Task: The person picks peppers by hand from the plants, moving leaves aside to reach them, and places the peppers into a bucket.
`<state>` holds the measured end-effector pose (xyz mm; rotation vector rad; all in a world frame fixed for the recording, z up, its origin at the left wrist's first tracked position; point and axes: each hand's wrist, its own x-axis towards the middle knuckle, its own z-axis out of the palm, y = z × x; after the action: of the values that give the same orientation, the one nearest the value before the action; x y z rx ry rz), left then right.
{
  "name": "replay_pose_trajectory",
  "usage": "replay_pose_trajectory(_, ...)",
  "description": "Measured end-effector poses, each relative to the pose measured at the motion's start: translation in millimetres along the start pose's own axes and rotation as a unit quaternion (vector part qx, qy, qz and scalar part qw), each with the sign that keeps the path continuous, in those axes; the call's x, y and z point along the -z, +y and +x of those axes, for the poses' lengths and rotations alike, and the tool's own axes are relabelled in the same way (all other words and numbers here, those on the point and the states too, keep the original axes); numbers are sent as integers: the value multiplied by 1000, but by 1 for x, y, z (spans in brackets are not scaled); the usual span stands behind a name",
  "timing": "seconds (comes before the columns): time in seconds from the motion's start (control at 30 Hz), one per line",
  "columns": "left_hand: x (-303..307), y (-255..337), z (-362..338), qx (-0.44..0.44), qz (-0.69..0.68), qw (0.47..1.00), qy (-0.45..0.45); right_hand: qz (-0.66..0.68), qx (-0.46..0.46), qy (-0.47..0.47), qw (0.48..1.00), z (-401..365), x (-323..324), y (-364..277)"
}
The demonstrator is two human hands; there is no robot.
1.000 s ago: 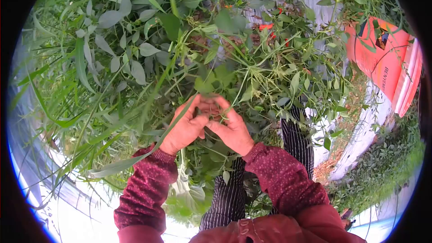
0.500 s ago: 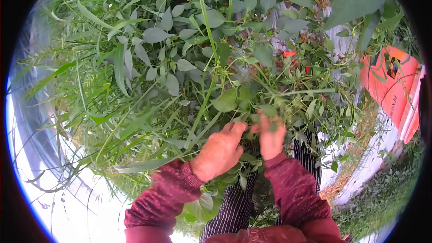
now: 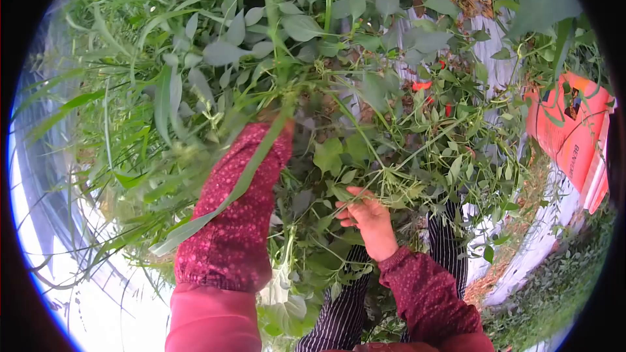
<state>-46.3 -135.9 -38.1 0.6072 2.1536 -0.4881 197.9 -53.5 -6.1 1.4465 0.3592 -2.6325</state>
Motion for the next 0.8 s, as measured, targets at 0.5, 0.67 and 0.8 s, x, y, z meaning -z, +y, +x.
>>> replay_pose_trajectory(0.5, 5, -6, 37, -42, 229, 972, -14, -10, -45, -1, 999, 0, 2, 10)
replay_pose_trajectory(0.67, -23, -80, -64, -41, 294, 954, -27, -12, -48, -19, 999, -2, 2, 10)
replay_pose_trajectory(0.8, -36, -101, -107, -40, 345, 937, -48, -22, -50, -24, 998, -2, 3, 16)
